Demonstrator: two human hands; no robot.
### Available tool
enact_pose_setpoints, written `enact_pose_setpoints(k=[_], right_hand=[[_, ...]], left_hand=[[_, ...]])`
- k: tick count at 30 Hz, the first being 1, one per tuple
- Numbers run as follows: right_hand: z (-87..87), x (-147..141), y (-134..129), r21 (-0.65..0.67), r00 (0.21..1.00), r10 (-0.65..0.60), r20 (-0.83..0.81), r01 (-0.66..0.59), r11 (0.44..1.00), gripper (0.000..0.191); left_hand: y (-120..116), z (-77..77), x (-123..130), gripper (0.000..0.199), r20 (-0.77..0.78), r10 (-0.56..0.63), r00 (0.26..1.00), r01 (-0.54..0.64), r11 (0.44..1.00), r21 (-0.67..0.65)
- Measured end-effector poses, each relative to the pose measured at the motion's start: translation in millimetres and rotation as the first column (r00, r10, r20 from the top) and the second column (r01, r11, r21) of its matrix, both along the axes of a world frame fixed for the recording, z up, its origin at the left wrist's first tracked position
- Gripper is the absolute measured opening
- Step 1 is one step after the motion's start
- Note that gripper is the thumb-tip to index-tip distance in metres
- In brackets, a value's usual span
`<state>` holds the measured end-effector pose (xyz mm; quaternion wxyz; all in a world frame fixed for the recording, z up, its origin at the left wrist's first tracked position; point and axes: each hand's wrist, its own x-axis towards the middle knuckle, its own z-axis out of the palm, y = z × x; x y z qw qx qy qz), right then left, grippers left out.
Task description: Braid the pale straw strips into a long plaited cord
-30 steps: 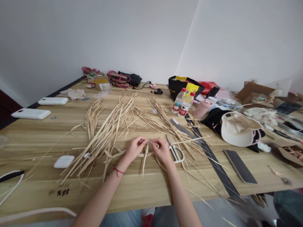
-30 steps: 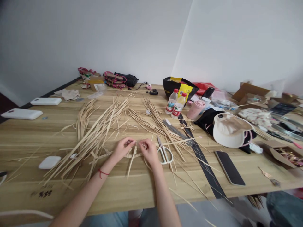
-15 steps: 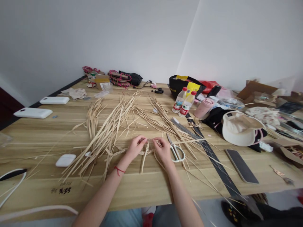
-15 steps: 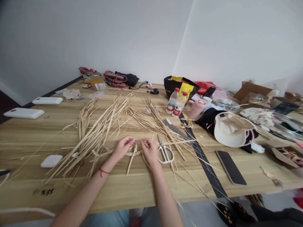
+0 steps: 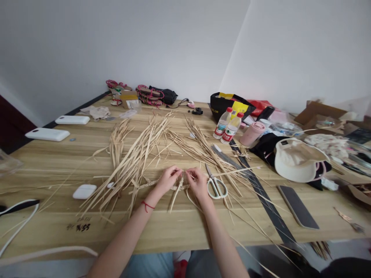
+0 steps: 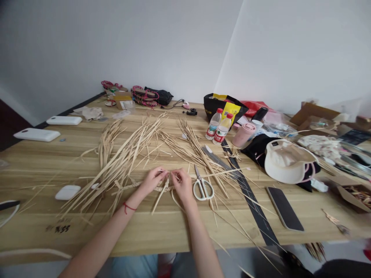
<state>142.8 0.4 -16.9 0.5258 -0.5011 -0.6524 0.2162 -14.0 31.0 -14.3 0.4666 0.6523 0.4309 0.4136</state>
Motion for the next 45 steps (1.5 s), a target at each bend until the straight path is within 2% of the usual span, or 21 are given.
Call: enact_pose_setpoints(k=[10, 19, 24, 30, 45], right_hand=[[4.3, 0.3, -0.4, 0.016, 0.998, 0.059, -0.002, -0.059, 0.998, 0.012], [3.5, 1.1, 0.7, 0.012, 0.996, 0.087, 0.001, -0.087, 0.996, 0.011], [3.3, 2.1, 1.3, 0.031, 0.996, 0.085, 0.007, -0.085, 0.996, 0.010], [1.4, 2.9, 2.3, 0.026, 0.998, 0.068, 0.011, -0.068, 0.997, 0.010], [0.6, 1.9, 2.2, -0.001, 0.998, 0.062, -0.008, -0.062, 0.998, 0.012]], left_hand=[[-0.3, -4.6, 1.7, 0.026, 0.080, -0.041, 0.996, 0.045, 0.997, -0.055], [2.9, -6.9, 0.6, 0.026, 0.039, -0.039, 0.998, 0.040, 0.998, -0.037], [1.9, -4.4, -0.4, 0.025, -0.030, -0.064, 0.998, 0.064, 0.998, 0.001], [2.5, -3.4, -0.4, 0.022, -0.033, -0.080, 0.996, 0.082, 0.995, 0.051], [1.3, -0.7, 0.1, 0.019, -0.113, -0.021, 0.993, 0.033, 0.994, 0.105]])
